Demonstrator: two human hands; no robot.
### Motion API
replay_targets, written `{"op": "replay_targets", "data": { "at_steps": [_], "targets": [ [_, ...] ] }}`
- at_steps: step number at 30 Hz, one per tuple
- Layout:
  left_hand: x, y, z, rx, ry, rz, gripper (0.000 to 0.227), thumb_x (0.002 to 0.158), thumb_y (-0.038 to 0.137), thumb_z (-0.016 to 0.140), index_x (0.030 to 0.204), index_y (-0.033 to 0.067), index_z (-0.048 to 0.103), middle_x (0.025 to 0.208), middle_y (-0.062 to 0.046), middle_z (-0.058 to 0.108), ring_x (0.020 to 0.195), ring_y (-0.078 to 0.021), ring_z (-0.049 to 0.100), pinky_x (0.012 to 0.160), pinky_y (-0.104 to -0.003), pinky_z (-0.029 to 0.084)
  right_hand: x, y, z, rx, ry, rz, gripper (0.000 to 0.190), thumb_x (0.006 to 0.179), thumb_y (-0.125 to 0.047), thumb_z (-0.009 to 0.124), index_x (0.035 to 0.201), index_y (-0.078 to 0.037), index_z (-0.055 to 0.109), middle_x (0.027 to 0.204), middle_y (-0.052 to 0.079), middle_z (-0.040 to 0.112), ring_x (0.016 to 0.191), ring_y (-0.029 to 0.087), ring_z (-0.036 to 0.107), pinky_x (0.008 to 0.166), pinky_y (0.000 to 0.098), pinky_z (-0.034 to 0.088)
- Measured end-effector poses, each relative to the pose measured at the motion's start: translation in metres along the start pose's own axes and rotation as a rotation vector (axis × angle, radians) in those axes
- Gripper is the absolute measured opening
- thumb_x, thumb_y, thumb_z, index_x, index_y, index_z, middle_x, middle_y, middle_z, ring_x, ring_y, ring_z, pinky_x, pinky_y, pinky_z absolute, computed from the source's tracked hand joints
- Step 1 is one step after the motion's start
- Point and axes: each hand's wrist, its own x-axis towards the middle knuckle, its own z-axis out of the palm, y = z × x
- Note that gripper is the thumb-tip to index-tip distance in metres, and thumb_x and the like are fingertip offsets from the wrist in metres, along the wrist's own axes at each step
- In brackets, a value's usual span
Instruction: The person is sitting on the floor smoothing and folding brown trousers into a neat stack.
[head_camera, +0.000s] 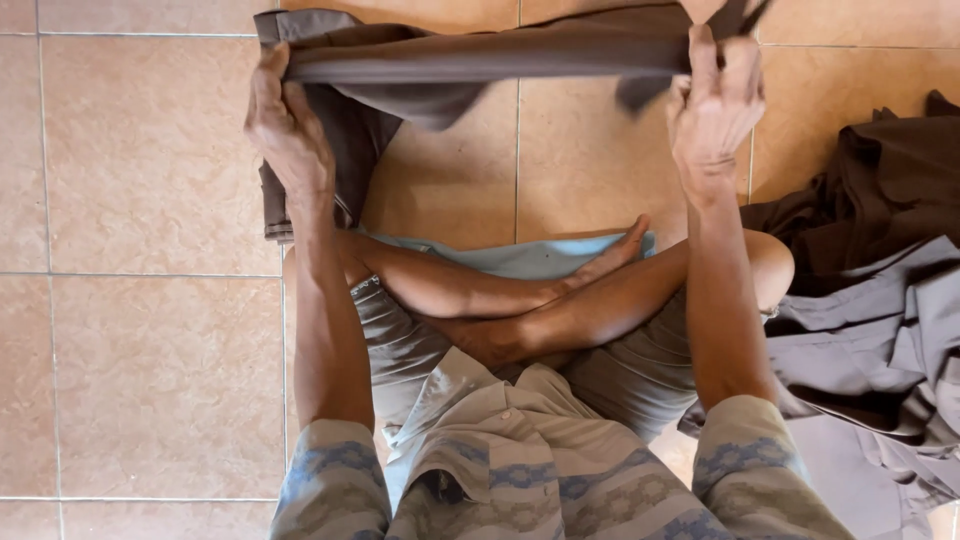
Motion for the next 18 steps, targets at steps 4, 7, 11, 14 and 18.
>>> {"op": "replay_targets", "data": {
  "at_steps": [4,7,11,14,18],
  "targets": [
    [-0.048,0.001,-0.019,0.075,-0.181,-0.08,0.035,0.092,-0.015,0.048,0.117,-0.0007,0.067,0.101,-0.015,0.077,0.07,-0.0234,0.074,0.054,-0.031,0.059,-0.051,-0.014,-0.003,0.087,-0.266,0.019,0.059,0.065,-0.005,0.078,0.123,-0.012,0.068,0.101,0.01,0.05,0.087,0.026,0.053,0.064,0.0384,0.047],
    [-0.114,-0.046,-0.024,0.144,-0.508,-0.208,0.025,0.087,-0.011,0.057,0.105,0.0001,0.071,0.095,-0.017,0.077,0.075,-0.0351,0.07,0.064,-0.044,0.056,-0.125,-0.031,0.055,0.082,-0.563,0.002,0.033,0.076,-0.023,0.082,0.107,-0.019,0.071,0.101,0.005,0.055,0.092,0.026,0.056,0.078,0.0405,0.046],
    [-0.178,-0.096,-0.009,0.474,-0.812,-0.301,0.031,0.081,0.002,0.07,0.109,0.0144,0.073,0.096,-0.015,0.076,0.088,-0.0444,0.074,0.083,-0.057,0.058,-0.16,-0.06,0.096,0.01,-0.859,-0.08,0.014,0.07,-0.019,0.081,0.084,-0.023,0.08,0.097,0.001,0.065,0.09,0.023,0.061,0.079,0.0422,0.042],
    [-0.15,-0.039,0.021,0.7,-0.728,-0.08,0.03,0.07,0.018,0.089,0.094,0.0188,0.071,0.1,0.001,0.07,0.084,-0.0297,0.073,0.078,-0.045,0.061,-0.167,-0.067,0.104,0.054,-0.972,-0.056,0.041,0.061,-0.02,0.092,0.099,-0.017,0.078,0.102,0.008,0.064,0.094,0.03,0.062,0.08,0.0473,0.041],
    [-0.163,-0.005,0.069,0.416,-0.863,-0.065,0.037,0.092,0.035,0.076,0.127,0.0226,0.071,0.145,-0.007,0.061,0.125,-0.0354,0.06,0.1,-0.056,0.049,-0.171,-0.065,0.086,0.054,-0.859,-0.112,0.015,0.084,-0.014,0.074,0.099,-0.016,0.074,0.093,0.01,0.063,0.085,0.03,0.063,0.079,0.0477,0.041]
  ]
}}
